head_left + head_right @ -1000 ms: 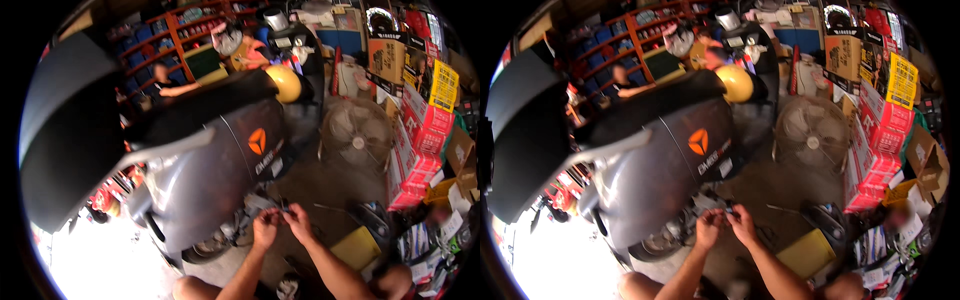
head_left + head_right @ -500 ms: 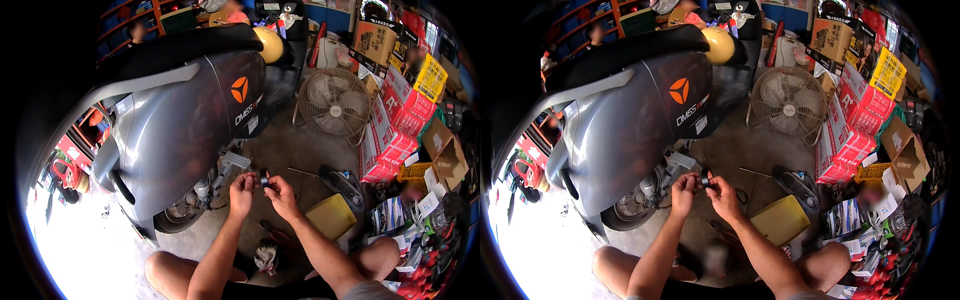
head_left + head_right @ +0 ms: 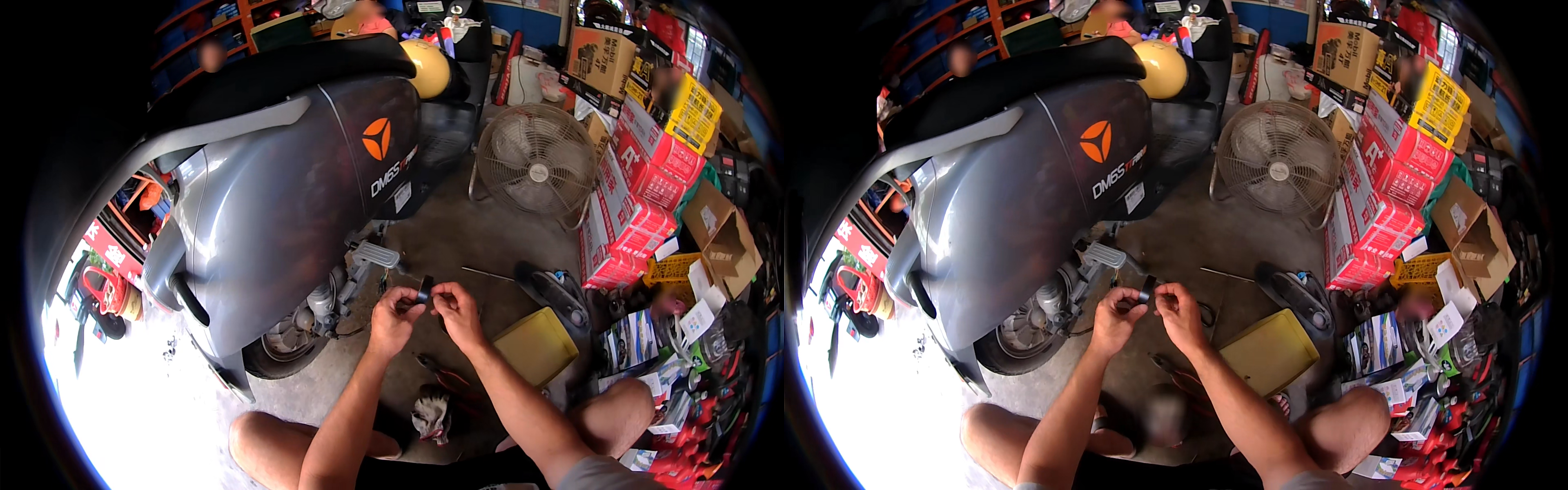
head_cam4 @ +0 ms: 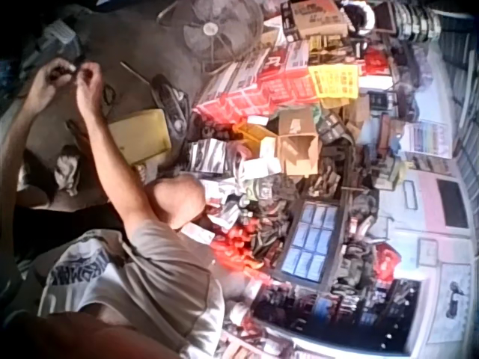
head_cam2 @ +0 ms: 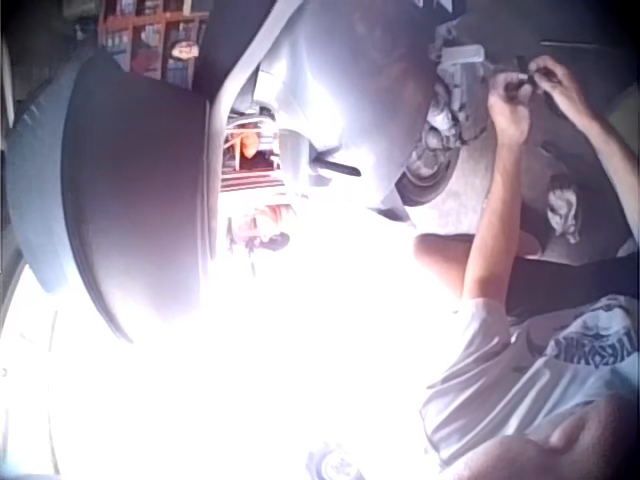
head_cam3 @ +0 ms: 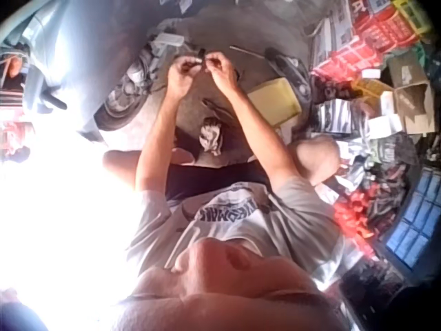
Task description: The person is repairing a scooter by working on its wiring. They are seen manipulating wires and using tools to adjust components near the scooter's engine area.
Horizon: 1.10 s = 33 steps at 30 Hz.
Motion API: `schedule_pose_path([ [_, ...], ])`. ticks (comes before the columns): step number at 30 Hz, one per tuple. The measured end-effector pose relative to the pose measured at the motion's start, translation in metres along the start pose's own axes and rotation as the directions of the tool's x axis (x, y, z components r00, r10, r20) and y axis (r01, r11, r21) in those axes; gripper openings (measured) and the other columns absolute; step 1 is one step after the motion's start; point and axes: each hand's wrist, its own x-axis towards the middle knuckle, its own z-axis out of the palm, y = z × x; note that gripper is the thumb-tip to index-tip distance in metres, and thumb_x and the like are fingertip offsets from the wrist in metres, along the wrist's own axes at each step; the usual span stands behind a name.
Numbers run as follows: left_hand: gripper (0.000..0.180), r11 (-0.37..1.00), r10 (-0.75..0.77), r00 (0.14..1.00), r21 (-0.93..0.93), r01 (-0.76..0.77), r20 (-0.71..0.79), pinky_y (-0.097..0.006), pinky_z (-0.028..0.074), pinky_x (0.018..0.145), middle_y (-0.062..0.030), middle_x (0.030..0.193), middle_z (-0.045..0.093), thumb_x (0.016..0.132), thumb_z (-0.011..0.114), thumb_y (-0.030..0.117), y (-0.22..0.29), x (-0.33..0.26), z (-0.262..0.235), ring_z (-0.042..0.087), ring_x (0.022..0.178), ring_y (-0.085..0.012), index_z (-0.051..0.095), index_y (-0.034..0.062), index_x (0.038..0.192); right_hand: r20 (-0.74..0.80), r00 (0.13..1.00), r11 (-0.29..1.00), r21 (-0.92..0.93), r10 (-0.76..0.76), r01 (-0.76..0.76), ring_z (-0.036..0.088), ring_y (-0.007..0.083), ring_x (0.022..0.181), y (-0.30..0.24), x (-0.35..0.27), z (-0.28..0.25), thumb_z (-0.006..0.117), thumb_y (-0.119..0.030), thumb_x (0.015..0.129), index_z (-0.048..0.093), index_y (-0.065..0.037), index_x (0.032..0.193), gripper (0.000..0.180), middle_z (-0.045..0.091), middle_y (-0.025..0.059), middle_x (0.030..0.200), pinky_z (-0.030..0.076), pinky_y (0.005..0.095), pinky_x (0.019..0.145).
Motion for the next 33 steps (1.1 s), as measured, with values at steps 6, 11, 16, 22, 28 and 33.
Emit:
schedule_pose_path([
  [6, 0.019, 0.964, -0.044, 0.991, -0.254, 0.076, 0.128, -0.026, 0.050, 0.072, -0.0024, 0.096, 0.065, 0.087, 0.063, 0.002, -0.012, -0.001, 0.004, 0.060, 0.085, -0.0104, 0.063, 0.0022, 0.106, -0.124, 0.992, 0.999, 0.050, -0.006, 0.012, 0.060, 0.0088, 0.082, 0.002, 0.007, -0.007, 0.058, -0.003, 0.090, 0.058, 0.001, 0.112, 0.022, 0.064, 0.0043, 0.096, 0.050, 0.0248, 0.075],
  [11, 0.022, 0.852, -0.183, 0.959, -0.451, 0.265, 0.216, -0.027, 0.053, 0.074, -0.0034, 0.102, 0.066, 0.096, 0.055, 0.013, -0.015, 0.000, 0.000, 0.062, 0.093, -0.0126, 0.060, 0.0031, 0.115, 0.160, 0.982, 0.948, 0.285, 0.100, -0.143, 0.062, 0.0103, 0.090, -0.012, 0.007, -0.014, 0.061, -0.002, 0.089, 0.059, 0.001, 0.117, 0.028, 0.066, 0.0061, 0.102, 0.050, 0.0254, 0.081],
  [16, 0.022, 0.832, -0.284, 0.945, -0.447, 0.328, 0.165, -0.025, 0.052, 0.069, -0.0026, 0.100, 0.066, 0.097, 0.054, 0.017, -0.008, -0.001, -0.002, 0.062, 0.091, -0.0115, 0.061, 0.0033, 0.113, 0.233, 0.969, 0.955, 0.259, 0.081, -0.142, 0.062, 0.0109, 0.093, -0.020, 0.006, -0.010, 0.061, -0.005, 0.091, 0.059, 0.000, 0.117, 0.026, 0.066, 0.0063, 0.103, 0.050, 0.0255, 0.081],
  [22, 0.020, 0.739, -0.347, 0.907, -0.526, 0.421, 0.237, -0.025, 0.051, 0.065, -0.0028, 0.097, 0.067, 0.098, 0.054, 0.022, -0.013, 0.000, -0.007, 0.065, 0.082, -0.0123, 0.062, 0.0051, 0.106, 0.242, 0.959, 0.934, 0.284, 0.148, -0.216, 0.061, 0.0100, 0.091, -0.020, 0.006, -0.012, 0.057, -0.017, 0.095, 0.060, -0.002, 0.116, 0.026, 0.066, 0.0049, 0.103, 0.047, 0.0260, 0.076],
  [28, 0.022, 0.584, -0.412, 0.863, -0.642, 0.497, 0.292, -0.025, 0.051, 0.066, -0.0028, 0.101, 0.066, 0.098, 0.055, 0.024, -0.015, -0.002, -0.007, 0.066, 0.081, -0.0139, 0.061, 0.0064, 0.109, 0.316, 0.942, 0.971, 0.163, 0.116, -0.174, 0.056, 0.0059, 0.079, -0.014, 0.002, -0.005, 0.063, -0.009, 0.090, 0.062, -0.004, 0.106, 0.017, 0.064, -0.0009, 0.092, 0.043, 0.0221, 0.068],
  [33, 0.033, 0.791, -0.398, 0.908, -0.453, 0.412, 0.131, -0.028, 0.049, 0.077, -0.0007, 0.107, 0.066, 0.099, 0.052, 0.025, -0.008, -0.001, -0.003, 0.062, 0.096, -0.0124, 0.056, 0.0081, 0.127, 0.284, 0.956, 0.989, 0.110, 0.068, -0.103, 0.053, 0.0041, 0.074, -0.007, 0.000, -0.004, 0.060, -0.009, 0.092, 0.062, -0.004, 0.099, 0.008, 0.059, -0.0034, 0.083, 0.044, 0.0204, 0.067],
])
